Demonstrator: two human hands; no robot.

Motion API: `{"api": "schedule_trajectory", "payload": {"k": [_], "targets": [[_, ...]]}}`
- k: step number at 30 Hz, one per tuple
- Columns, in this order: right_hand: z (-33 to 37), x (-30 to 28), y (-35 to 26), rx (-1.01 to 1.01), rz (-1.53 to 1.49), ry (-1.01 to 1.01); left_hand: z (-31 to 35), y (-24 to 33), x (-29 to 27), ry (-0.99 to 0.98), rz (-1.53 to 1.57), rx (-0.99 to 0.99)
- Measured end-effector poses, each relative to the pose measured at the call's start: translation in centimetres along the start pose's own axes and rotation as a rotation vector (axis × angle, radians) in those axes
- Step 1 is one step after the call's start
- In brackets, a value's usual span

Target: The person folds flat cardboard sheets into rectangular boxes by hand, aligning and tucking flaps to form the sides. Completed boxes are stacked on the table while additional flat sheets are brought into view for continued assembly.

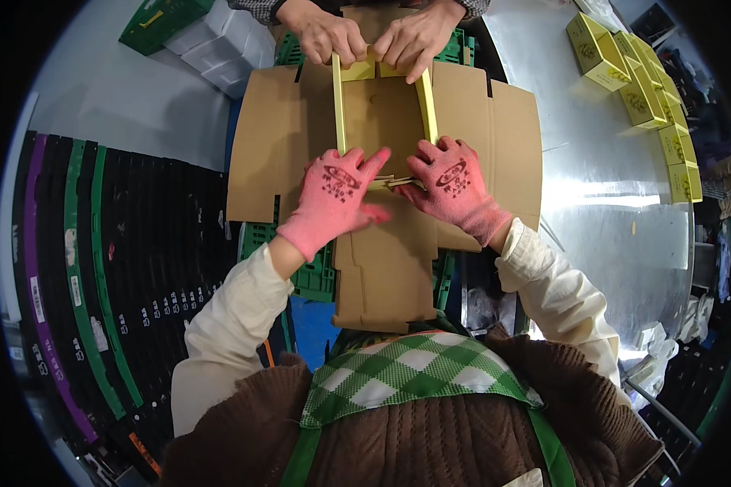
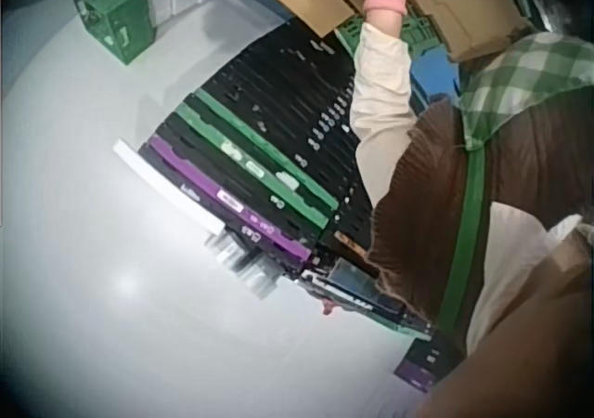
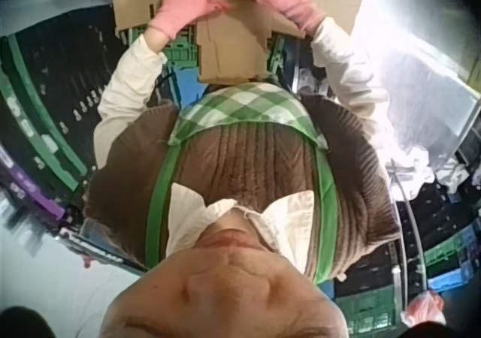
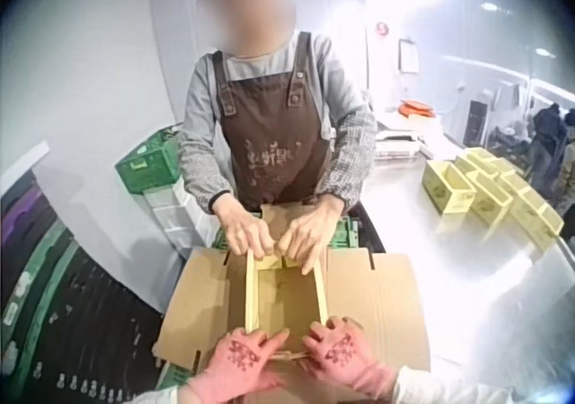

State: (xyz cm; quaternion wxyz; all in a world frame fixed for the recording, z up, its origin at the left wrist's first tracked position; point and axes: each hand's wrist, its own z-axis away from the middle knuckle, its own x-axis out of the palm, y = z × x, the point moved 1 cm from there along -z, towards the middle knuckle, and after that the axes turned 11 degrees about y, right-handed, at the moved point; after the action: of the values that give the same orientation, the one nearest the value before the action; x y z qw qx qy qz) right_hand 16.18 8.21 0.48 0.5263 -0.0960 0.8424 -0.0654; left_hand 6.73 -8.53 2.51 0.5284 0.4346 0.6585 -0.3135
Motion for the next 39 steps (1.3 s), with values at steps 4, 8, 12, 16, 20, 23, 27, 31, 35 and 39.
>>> {"api": "schedule_trajectory", "payload": {"k": [4, 8, 12, 16, 20, 23, 27, 31, 35, 39], "targets": [[0.0, -2.7, 0.6, 0.467, -0.965, 0.009, 0.2, -0.5, 2.2, 0.159, -0.036, -0.116], [8.6, -1.3, 0.5, 0.054, -0.494, 0.090, 0.5, -0.6, 2.4, 0.155, -0.021, -0.103], [13.7, 0.1, -1.7, -0.340, -0.273, -0.183, 0.5, 1.7, 2.4, 0.231, -0.017, -0.124], [12.2, -0.7, 0.0, -0.465, -0.236, -0.261, 0.6, 0.7, 2.8, 0.207, 0.027, -0.118], [9.0, -1.9, 0.0, -0.232, -0.255, 0.292, 0.0, 0.0, 2.6, 0.161, 0.082, -0.126], [3.8, -1.9, 1.6, -0.015, -0.481, 0.503, -0.6, -1.5, 1.2, 0.090, 0.611, -0.083], [1.6, 3.0, 1.6, 0.371, -0.949, 0.608, 3.0, -5.6, 4.8, -0.094, 2.253, -0.318], [0.3, 2.4, -0.6, 0.565, -0.971, 0.741, 2.2, -0.3, 7.5, 0.523, 2.136, -0.402], [1.1, 0.8, 1.1, 0.238, -0.345, 0.536, -0.8, 2.9, 5.6, 0.862, 1.387, -0.516], [0.6, -2.6, 2.8, -0.085, -0.101, 0.047, -1.0, 2.3, 3.8, 0.701, 0.276, -0.280]]}}
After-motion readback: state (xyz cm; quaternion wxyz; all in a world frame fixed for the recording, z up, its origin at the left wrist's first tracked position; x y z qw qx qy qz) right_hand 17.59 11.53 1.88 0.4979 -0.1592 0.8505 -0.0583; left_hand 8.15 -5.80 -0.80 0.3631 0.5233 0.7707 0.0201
